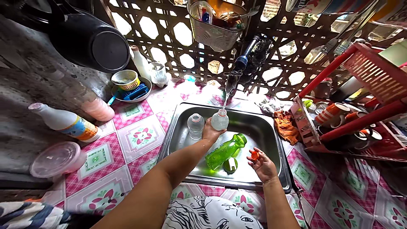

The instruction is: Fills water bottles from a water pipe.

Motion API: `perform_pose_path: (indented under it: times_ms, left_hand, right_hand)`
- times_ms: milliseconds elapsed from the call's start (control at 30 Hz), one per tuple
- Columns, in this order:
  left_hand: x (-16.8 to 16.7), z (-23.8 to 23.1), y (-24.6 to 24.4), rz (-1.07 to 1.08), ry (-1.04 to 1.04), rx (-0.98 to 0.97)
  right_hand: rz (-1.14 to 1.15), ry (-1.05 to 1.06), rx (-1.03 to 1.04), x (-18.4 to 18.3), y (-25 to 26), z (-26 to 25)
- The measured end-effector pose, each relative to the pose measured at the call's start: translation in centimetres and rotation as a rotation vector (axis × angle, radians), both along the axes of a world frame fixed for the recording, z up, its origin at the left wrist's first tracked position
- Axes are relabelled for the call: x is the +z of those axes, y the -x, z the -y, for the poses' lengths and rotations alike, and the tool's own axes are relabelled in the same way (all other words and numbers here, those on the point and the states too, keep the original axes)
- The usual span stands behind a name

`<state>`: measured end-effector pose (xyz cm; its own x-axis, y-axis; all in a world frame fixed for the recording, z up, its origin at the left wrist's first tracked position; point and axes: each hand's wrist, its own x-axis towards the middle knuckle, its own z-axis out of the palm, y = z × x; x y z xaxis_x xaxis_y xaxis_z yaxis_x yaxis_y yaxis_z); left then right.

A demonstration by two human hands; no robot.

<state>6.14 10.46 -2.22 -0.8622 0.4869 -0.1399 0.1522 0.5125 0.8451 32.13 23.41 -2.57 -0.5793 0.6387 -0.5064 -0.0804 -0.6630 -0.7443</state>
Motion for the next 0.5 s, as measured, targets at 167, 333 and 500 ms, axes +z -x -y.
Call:
perform_pose_path:
  times_ms: [167, 333, 500]
  left_hand:
    - [0.25, 0.03, -0.03, 0.017, -0.009, -0.005]
    - [0.37, -0.04, -0.03, 0.006, 0.02, -0.003]
    - [0.16, -0.09, -0.18, -0.003, 0.016, -0.002]
  right_hand:
    - [-0.011, -0.024, 0.009, 0.0, -0.22, 0.01]
    - [-0.018, -0.02, -0.001, 0.03, -0.45, -0.05]
    - [-0.021, -0.007, -0.009, -0.02, -0.51, -0.02]
